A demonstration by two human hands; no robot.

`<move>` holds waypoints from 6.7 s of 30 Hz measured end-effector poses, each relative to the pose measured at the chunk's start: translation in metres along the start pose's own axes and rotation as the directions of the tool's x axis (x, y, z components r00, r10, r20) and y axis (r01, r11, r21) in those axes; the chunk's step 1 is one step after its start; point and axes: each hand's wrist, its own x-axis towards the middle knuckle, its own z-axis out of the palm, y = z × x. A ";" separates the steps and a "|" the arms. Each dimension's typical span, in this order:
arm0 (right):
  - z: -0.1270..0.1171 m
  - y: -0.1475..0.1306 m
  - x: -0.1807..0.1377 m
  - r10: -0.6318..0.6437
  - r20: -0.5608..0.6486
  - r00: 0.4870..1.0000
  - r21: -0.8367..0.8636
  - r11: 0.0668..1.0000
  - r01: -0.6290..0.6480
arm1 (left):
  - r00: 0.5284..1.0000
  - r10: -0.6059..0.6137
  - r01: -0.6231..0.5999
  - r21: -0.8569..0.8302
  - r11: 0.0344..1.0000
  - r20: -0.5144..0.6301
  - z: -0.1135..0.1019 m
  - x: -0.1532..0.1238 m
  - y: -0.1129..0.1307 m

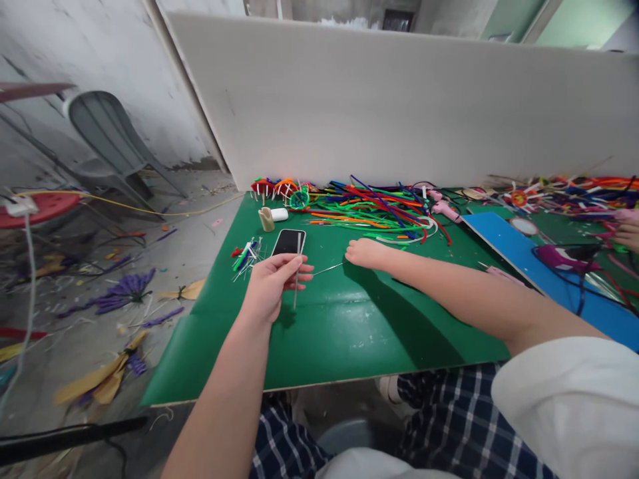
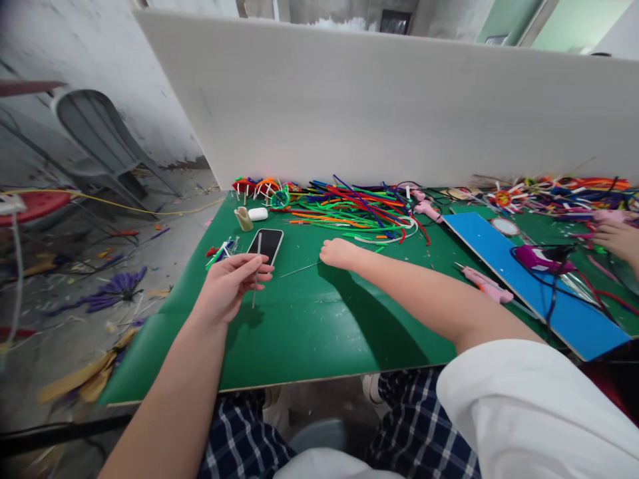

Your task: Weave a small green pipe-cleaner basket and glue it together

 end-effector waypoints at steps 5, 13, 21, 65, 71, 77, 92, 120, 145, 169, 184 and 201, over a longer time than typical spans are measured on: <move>-0.020 0.008 -0.014 0.053 -0.064 0.997 0.000 0.999 -0.053 | 0.998 0.042 -0.043 -0.032 0.999 -0.044 -0.009 0.000 0.005; -0.084 0.002 -0.044 0.577 -0.428 0.695 0.732 0.673 -0.108 | 0.964 0.226 -0.236 -0.064 0.970 -0.142 0.008 0.008 -0.008; -0.084 -0.039 -0.023 0.658 -0.321 0.681 0.927 0.366 0.083 | 0.979 0.200 -0.199 -0.041 0.979 0.030 0.034 0.020 -0.040; -0.041 -0.054 0.006 0.692 -0.170 0.702 0.981 0.047 0.191 | 0.995 -0.029 0.042 -0.129 0.991 0.099 0.035 0.024 -0.053; -0.040 -0.055 0.006 0.705 -0.168 0.689 0.978 0.032 0.206 | 0.996 -0.025 0.034 -0.113 0.993 0.084 0.036 0.024 -0.053; -0.037 -0.055 0.008 0.707 -0.161 0.689 0.976 0.010 0.218 | 0.995 -0.030 0.041 -0.120 0.992 0.091 0.036 0.024 -0.052; -0.036 -0.055 0.009 0.717 -0.155 0.680 0.974 -0.005 0.228 | 0.995 -0.043 0.053 -0.106 0.993 0.094 0.036 0.024 -0.051; -0.030 -0.057 0.012 0.717 -0.133 0.685 0.978 -0.017 0.207 | 0.992 -0.033 0.046 -0.104 0.993 0.125 0.033 0.027 -0.058; -0.031 -0.057 0.011 0.711 -0.113 0.694 0.975 -0.054 0.214 | 0.990 -0.046 0.057 -0.078 0.995 0.130 0.033 0.026 -0.056; -0.026 -0.058 0.012 0.705 -0.070 0.706 0.960 -0.144 0.238 | 0.991 -0.030 0.038 -0.057 0.998 0.134 0.032 0.026 -0.056; -0.029 -0.060 0.013 0.675 0.011 0.738 0.901 -0.327 0.285 | 0.989 -0.054 0.062 -0.060 0.996 0.135 0.033 0.028 -0.057; -0.036 -0.065 -0.022 0.715 0.018 0.699 0.955 -0.218 0.199 | 0.982 -0.003 0.004 -0.008 1.000 0.191 0.051 0.011 -0.057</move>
